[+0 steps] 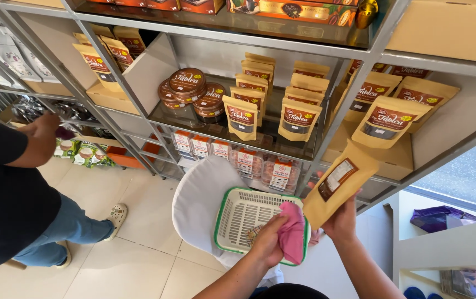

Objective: Wiping dust off packaged cocoa products with a cloth and organizing them on grocery store shelves.

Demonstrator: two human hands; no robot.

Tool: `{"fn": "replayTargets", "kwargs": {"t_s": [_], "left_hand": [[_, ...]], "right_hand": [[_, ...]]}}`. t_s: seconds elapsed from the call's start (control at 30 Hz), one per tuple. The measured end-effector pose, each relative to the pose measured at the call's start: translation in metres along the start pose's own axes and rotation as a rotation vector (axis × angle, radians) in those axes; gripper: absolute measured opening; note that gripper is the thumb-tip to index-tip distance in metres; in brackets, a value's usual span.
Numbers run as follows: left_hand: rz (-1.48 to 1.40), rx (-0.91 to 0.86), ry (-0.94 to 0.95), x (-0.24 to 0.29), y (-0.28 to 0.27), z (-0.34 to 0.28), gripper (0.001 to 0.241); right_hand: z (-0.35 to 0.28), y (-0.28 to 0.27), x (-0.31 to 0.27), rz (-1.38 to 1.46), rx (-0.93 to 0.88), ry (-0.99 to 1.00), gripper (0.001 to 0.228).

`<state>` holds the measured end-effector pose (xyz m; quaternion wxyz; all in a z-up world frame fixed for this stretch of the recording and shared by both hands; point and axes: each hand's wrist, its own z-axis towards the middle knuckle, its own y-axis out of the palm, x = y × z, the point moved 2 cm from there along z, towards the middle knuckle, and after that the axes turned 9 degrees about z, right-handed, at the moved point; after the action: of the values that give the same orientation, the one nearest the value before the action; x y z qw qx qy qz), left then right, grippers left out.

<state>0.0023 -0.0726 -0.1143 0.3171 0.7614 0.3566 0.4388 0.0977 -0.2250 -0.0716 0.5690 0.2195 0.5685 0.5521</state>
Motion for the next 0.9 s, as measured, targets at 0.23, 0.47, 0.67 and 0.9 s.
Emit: {"fn": "replayTargets", "kwargs": {"t_s": [0.23, 0.47, 0.67, 0.9], "left_hand": [[0.09, -0.135, 0.099, -0.027, 0.0, 0.025, 0.036], [0.224, -0.089, -0.04, -0.039, -0.011, 0.024, 0.038], [0.353, -0.019, -0.03, -0.018, -0.038, 0.049, 0.04], [0.687, 0.303, 0.418, 0.052, -0.073, 0.109, 0.045]], "right_hand": [[-0.015, -0.037, -0.018, -0.373, 0.16, 0.032, 0.061], [-0.013, -0.091, -0.064, -0.811, 0.201, 0.096, 0.027], [0.0, -0.126, -0.069, -0.857, 0.207, 0.164, 0.014], [0.038, -0.066, -0.052, -0.827, 0.524, 0.051, 0.013]]}}
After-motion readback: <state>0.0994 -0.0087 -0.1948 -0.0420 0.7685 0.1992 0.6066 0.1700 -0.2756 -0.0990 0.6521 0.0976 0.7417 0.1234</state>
